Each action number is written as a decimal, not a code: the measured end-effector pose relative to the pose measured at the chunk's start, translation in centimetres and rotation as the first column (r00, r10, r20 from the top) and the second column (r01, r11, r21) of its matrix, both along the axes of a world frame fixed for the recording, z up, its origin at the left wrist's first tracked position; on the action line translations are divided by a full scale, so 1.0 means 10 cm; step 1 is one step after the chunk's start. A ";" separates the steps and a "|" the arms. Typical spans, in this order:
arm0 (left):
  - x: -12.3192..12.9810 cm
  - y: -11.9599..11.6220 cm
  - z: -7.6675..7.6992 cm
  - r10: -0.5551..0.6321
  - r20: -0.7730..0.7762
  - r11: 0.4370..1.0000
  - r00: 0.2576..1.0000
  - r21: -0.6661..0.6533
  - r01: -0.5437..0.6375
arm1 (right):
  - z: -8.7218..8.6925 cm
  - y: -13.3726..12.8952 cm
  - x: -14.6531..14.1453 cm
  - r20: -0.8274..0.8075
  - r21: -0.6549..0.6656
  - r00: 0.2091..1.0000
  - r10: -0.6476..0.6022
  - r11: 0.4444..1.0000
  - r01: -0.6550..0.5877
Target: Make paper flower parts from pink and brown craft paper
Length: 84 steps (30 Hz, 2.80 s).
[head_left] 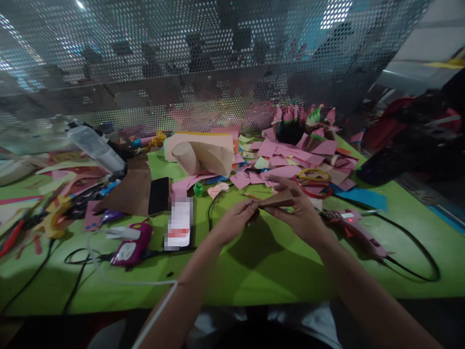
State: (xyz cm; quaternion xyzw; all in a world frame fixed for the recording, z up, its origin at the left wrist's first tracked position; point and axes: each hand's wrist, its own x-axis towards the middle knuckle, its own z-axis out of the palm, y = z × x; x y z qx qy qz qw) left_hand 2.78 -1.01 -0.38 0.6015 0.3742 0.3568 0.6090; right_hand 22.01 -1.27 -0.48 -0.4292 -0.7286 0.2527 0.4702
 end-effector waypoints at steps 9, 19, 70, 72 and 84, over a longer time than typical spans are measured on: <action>0.02 0.00 -0.01 0.028 -0.012 0.998 1.000 -0.051 -0.028 | 0.02 -0.01 -0.02 -0.002 -0.005 1.000 -0.010 1.000 0.010; -0.01 0.03 -0.02 0.069 -0.013 0.993 0.998 -0.100 -0.070 | 0.03 0.01 0.01 -0.033 -0.010 0.999 -0.024 1.000 0.024; -0.04 0.07 -0.08 0.194 -0.131 0.929 0.972 0.343 -0.139 | 0.14 -0.03 0.15 0.056 -0.650 0.913 0.404 0.709 -0.274; -0.04 0.06 -0.06 0.175 -0.147 0.922 0.974 0.370 -0.109 | 0.13 -0.03 0.13 -0.094 -0.692 0.888 0.451 0.611 -0.384; -0.17 0.09 0.06 0.003 -0.077 0.990 0.997 0.142 0.008 | 0.09 -0.03 0.03 -0.296 -0.635 0.880 0.373 0.611 -0.473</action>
